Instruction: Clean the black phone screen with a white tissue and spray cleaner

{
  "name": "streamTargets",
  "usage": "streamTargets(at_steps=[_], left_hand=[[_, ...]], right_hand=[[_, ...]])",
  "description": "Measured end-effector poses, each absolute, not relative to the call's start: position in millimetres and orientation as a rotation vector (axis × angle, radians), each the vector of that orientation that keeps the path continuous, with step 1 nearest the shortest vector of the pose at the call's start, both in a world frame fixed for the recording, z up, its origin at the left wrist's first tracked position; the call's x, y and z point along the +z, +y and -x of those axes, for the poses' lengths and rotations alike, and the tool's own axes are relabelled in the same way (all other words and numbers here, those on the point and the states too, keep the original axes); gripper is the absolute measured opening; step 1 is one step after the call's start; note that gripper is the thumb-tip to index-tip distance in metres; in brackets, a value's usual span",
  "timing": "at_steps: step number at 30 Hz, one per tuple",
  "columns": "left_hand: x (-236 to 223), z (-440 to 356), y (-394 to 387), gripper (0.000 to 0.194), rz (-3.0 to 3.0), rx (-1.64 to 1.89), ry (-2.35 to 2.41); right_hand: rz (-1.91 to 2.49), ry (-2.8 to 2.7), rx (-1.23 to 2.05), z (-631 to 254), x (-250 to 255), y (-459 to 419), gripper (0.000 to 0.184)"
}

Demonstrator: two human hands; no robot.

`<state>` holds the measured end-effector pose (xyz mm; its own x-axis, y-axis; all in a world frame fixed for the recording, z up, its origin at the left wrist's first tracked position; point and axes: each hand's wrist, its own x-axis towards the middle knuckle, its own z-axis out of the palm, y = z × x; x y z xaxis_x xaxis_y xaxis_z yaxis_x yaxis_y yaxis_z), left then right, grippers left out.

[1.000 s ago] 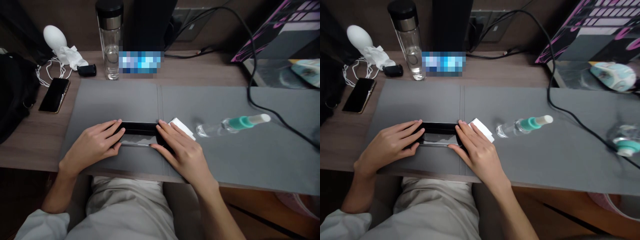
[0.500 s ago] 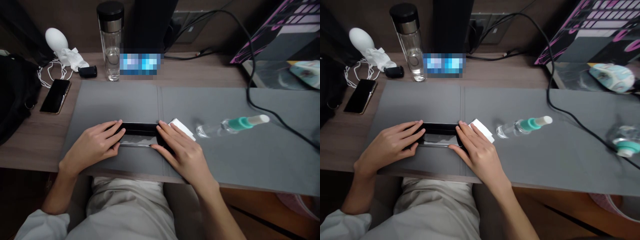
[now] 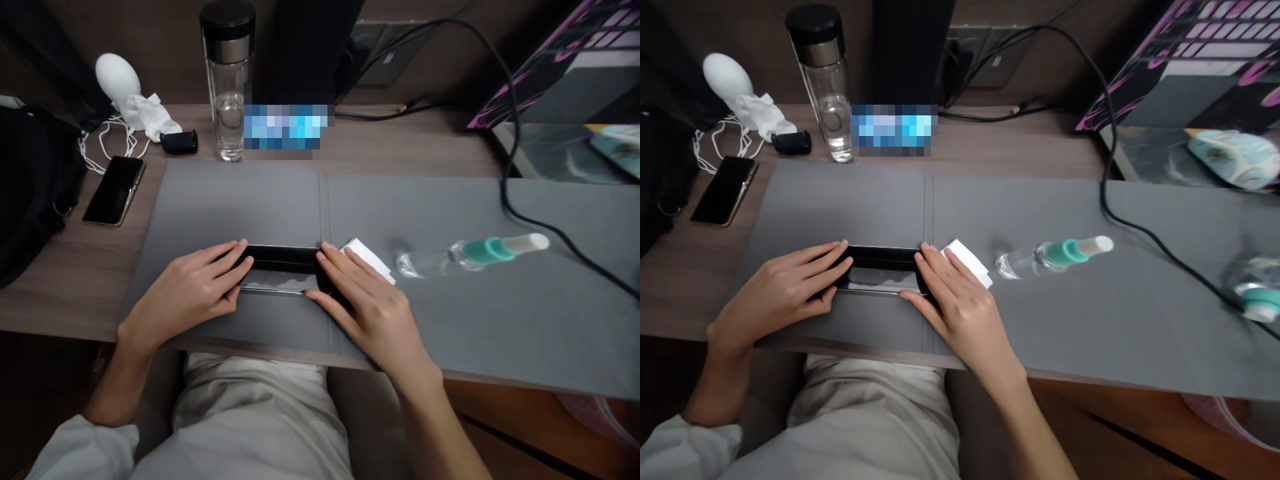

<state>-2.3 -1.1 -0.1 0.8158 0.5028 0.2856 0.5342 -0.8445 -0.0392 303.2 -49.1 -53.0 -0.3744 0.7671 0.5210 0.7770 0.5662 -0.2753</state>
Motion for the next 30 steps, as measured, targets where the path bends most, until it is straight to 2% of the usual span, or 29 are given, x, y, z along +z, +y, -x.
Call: streamTargets(at_steps=[17, 30], left_hand=[[-2.2, 1.4, -2.4, 0.040, 2.872, -0.398, -0.807], [-0.4, 0.7, -2.8, 0.041, 2.872, -0.393, -0.809]], right_hand=[[1.224, -2.187, -0.035, -302.0, -51.9, -49.1, 0.066], [1.231, -2.195, -0.012, -301.8, -51.2, -48.6, 0.071]])
